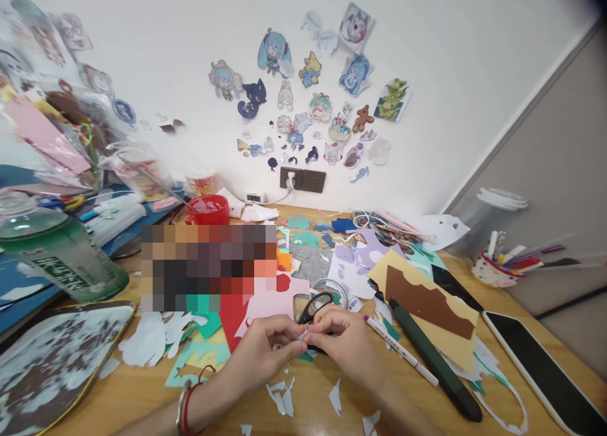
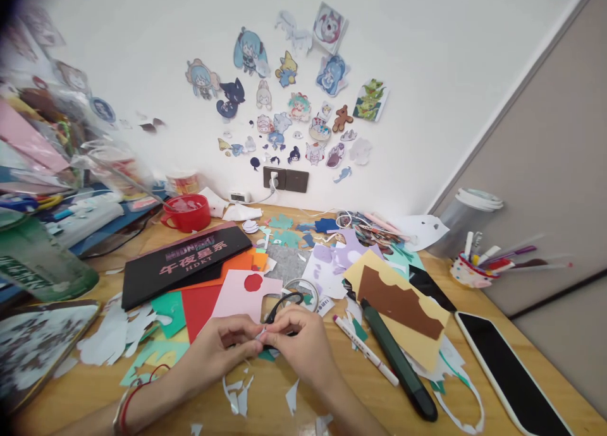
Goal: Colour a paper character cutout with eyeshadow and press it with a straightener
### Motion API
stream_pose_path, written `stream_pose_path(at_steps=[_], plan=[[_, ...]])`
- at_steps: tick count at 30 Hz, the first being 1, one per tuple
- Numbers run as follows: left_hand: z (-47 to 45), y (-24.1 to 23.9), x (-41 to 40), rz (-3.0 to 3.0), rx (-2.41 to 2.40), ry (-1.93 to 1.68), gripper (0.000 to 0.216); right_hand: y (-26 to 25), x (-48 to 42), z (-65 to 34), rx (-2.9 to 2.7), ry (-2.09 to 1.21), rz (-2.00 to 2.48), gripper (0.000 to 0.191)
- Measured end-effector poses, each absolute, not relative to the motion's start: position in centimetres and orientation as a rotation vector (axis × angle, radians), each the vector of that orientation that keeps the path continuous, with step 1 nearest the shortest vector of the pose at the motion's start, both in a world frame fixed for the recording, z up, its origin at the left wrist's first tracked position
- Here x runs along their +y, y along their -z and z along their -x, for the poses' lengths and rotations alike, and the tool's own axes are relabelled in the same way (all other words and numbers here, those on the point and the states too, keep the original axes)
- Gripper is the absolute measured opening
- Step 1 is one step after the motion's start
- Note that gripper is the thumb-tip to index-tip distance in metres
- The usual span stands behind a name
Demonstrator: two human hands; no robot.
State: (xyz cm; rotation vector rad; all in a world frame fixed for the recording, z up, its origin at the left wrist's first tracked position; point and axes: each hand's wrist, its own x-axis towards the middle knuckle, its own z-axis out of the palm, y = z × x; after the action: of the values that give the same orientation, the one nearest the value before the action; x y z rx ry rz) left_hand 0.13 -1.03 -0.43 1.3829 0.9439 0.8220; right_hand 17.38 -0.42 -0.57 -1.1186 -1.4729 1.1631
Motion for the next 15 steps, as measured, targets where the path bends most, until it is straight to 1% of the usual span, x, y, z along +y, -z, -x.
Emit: stream_pose_path(at_steps=[6,8,11,13,15], plan=[[0.7,-1.3,-1.4,-1.518,1.047,-0.771,0.02,0.1,-0.9,-17.0,-1.587,-1.162,1.065,0.007],[1.5,-2.1,-2.0,-1.558,1.079,-0.751,0.017,-0.4,-1.1,-17.0,-1.65,-1.18,1.04,0.012],[3.5,-3.1,-4.0,-1.656,1.171,-0.702,0.016,-1.0,-1.3,-17.1,-1.695,-1.195,1.008,0.024],[5.6,-3.3,-6.1,-1.714,1.187,-0.62,0.018,-1.2,-1.2,-17.4,-1.68,-1.197,1.01,0.028],[8.1,-3.0,-8.7,-1.697,1.071,-0.459,0.016,-1.1,-0.9,-17.7,-1.645,-1.195,1.031,0.029]])
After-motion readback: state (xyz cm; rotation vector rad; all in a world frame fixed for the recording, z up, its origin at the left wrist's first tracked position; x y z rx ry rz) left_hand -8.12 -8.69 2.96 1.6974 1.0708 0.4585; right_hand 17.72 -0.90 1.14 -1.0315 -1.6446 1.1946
